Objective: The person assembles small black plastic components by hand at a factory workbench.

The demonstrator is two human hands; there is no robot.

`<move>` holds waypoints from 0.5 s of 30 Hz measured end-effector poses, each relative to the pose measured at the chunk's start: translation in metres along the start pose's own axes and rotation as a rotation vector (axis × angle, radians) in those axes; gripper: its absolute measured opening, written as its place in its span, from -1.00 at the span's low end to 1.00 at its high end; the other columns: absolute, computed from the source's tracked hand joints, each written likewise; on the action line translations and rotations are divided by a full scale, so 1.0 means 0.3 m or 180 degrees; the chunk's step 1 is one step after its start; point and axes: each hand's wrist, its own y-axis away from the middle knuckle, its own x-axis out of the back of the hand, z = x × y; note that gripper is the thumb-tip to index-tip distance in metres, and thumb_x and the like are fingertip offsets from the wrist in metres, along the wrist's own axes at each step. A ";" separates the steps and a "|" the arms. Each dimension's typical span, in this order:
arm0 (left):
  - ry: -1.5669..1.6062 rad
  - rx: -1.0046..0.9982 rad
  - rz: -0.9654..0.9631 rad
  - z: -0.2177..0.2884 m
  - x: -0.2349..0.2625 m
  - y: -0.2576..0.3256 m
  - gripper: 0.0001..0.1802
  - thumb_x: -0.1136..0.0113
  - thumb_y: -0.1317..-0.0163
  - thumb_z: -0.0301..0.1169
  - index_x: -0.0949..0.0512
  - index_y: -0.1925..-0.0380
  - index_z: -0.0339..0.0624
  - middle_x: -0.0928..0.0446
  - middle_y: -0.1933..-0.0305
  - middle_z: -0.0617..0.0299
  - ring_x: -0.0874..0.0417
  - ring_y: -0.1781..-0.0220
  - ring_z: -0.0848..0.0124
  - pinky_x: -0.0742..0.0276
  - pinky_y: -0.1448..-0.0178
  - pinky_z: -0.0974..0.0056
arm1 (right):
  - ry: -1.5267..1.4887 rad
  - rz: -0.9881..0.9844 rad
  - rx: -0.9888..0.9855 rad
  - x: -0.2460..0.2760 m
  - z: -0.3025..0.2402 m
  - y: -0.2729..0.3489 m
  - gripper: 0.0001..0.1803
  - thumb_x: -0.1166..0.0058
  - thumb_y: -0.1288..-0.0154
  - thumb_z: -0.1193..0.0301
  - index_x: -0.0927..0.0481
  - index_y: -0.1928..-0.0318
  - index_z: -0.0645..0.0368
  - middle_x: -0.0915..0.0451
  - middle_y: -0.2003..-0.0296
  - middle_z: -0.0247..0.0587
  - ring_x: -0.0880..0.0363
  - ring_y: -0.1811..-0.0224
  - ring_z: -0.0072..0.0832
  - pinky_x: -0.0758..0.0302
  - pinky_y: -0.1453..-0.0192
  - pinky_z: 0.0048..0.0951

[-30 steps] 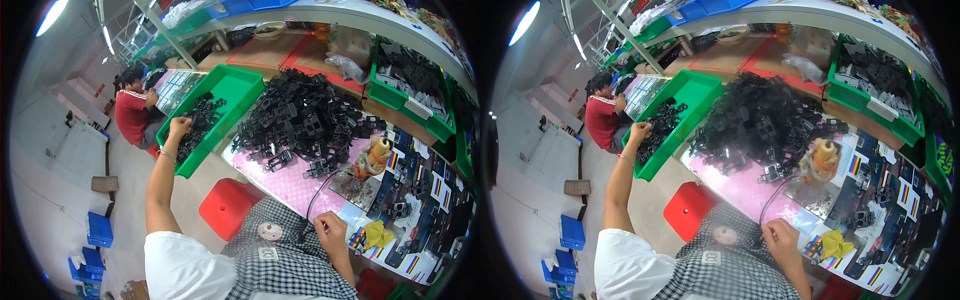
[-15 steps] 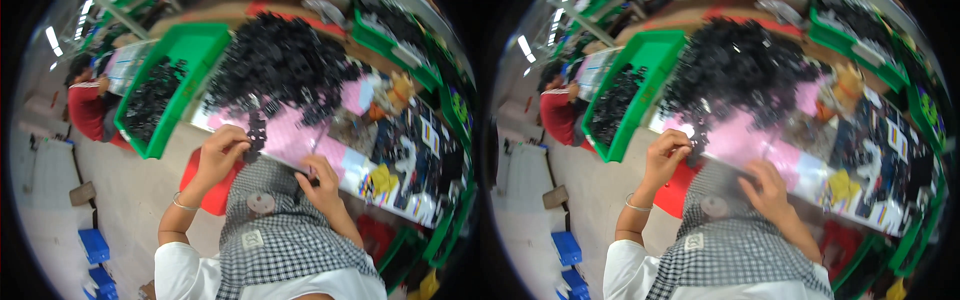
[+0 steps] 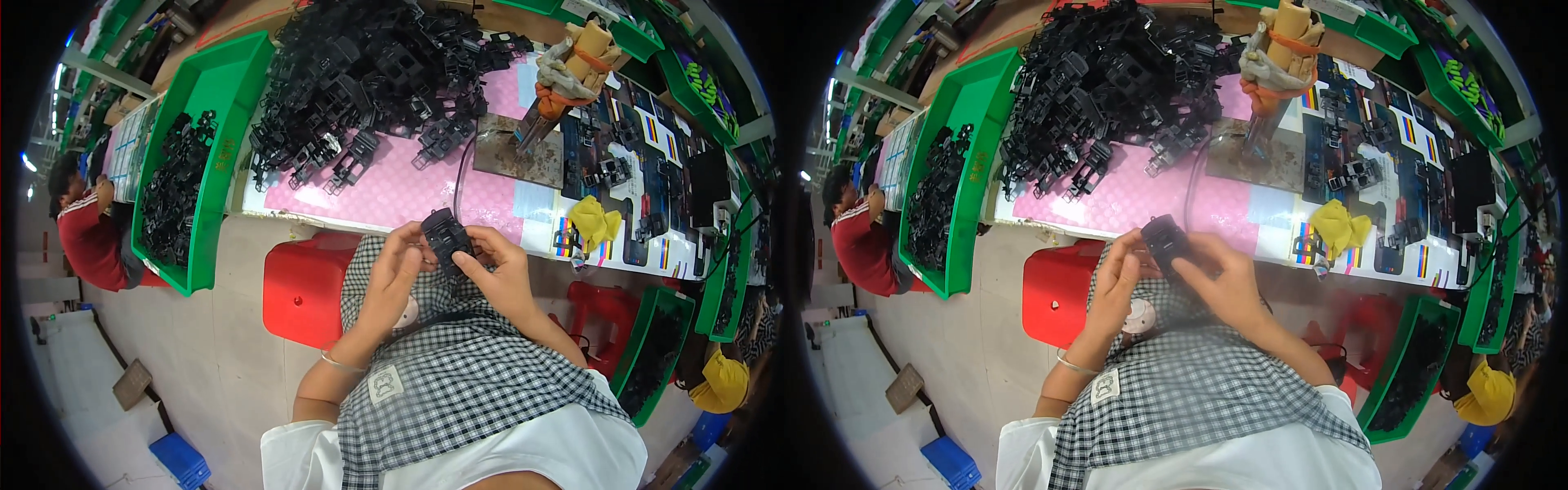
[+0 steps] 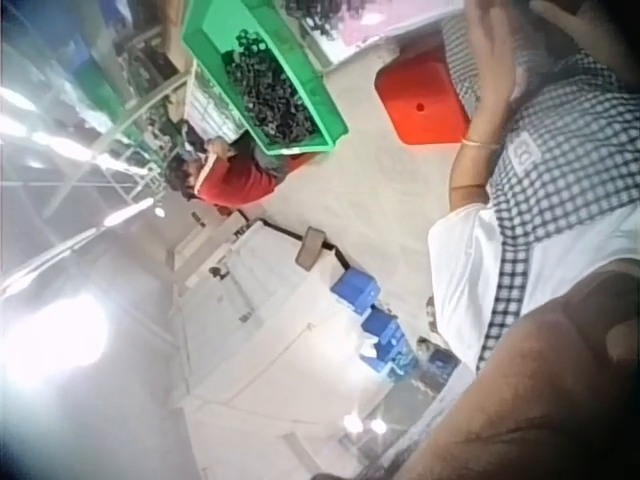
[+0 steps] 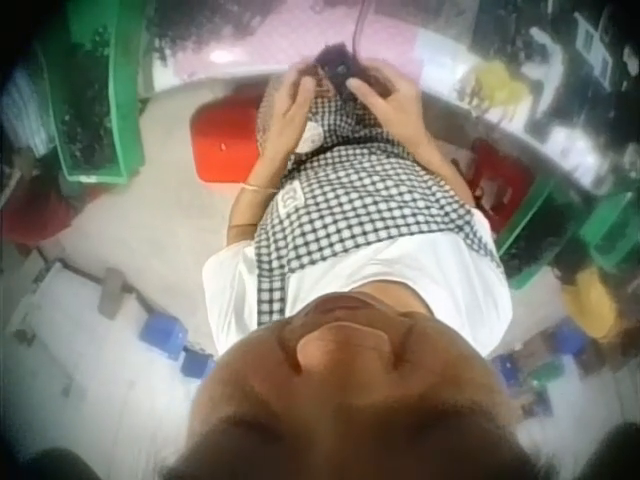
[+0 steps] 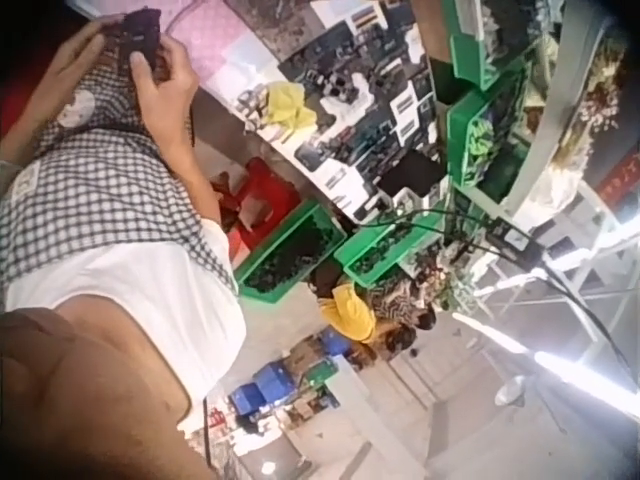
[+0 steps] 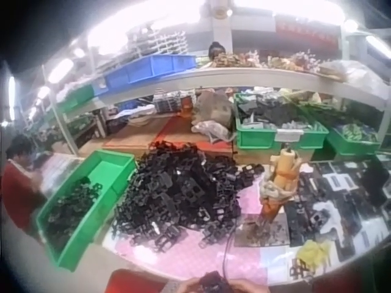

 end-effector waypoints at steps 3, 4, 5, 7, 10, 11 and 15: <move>-0.0158 -0.0178 0.0004 -0.001 -0.049 0.004 -0.56 0.05 -0.35 -0.37 -0.25 -0.15 -0.38 -0.37 -0.13 0.10 -0.42 -0.14 0.41 -0.34 -0.19 0.34 | -0.0029 0.0199 -0.0060 -0.013 -0.014 0.004 -0.61 -0.21 -0.12 0.47 -0.49 0.02 0.27 -0.61 0.24 -0.22 -0.58 0.20 -0.56 -0.49 0.17 -0.54; 0.0108 0.0100 0.0018 0.002 -0.057 0.002 -0.56 0.01 -0.32 -0.43 -0.25 -0.16 -0.38 -0.37 -0.16 0.10 -0.38 -0.20 0.38 -0.23 -0.29 0.30 | 0.0009 0.0282 -0.0031 -0.015 -0.020 0.003 -0.61 -0.22 -0.11 0.48 -0.49 0.03 0.27 -0.61 0.25 -0.23 -0.57 0.20 -0.56 -0.49 0.18 -0.56; 0.0103 0.0104 0.0006 0.005 -0.062 -0.005 -0.56 0.01 -0.32 -0.43 -0.25 -0.16 -0.38 -0.37 -0.16 0.10 -0.38 -0.20 0.38 -0.23 -0.29 0.30 | 0.0005 0.0295 -0.0031 -0.016 -0.024 0.000 -0.61 -0.22 -0.11 0.48 -0.49 0.03 0.27 -0.61 0.25 -0.23 -0.57 0.20 -0.56 -0.49 0.18 -0.56; 0.0065 0.0076 0.0014 0.008 -0.070 -0.024 -0.56 0.04 -0.33 -0.44 -0.24 -0.18 -0.37 -0.39 -0.15 0.12 -0.39 -0.18 0.41 -0.25 -0.27 0.32 | 0.0167 0.0401 0.0088 -0.013 -0.028 -0.003 -0.62 -0.22 -0.10 0.49 -0.49 0.04 0.27 -0.60 0.22 -0.22 -0.57 0.18 -0.56 -0.49 0.22 -0.57; 0.0255 0.0103 0.0143 -0.006 -0.071 -0.049 -0.58 0.04 -0.34 -0.42 -0.26 -0.15 -0.36 -0.41 -0.09 0.14 -0.40 -0.15 0.42 -0.28 -0.25 0.29 | 0.0230 0.0319 0.0275 0.006 -0.029 -0.007 -0.63 -0.20 -0.12 0.49 -0.49 0.04 0.27 -0.58 0.18 -0.18 -0.56 0.15 -0.55 -0.50 0.22 -0.58; 0.0248 0.0119 0.0123 -0.006 -0.071 -0.055 -0.58 0.04 -0.34 -0.42 -0.26 -0.15 -0.36 -0.41 -0.09 0.14 -0.40 -0.15 0.42 -0.28 -0.25 0.29 | 0.0224 0.0343 0.0264 0.016 -0.028 -0.009 -0.63 -0.20 -0.12 0.49 -0.49 0.04 0.27 -0.58 0.18 -0.18 -0.56 0.15 -0.55 -0.50 0.22 -0.58; 0.1019 0.0665 0.0013 -0.005 -0.065 -0.073 -0.60 0.12 -0.39 -0.32 -0.28 -0.14 -0.31 -0.44 -0.06 0.17 -0.45 -0.09 0.44 -0.35 -0.17 0.28 | -0.0023 0.0332 0.0172 0.033 -0.023 -0.016 -0.67 -0.11 -0.18 0.53 -0.47 0.02 0.28 -0.56 0.15 -0.18 -0.55 0.13 -0.54 -0.50 0.18 -0.58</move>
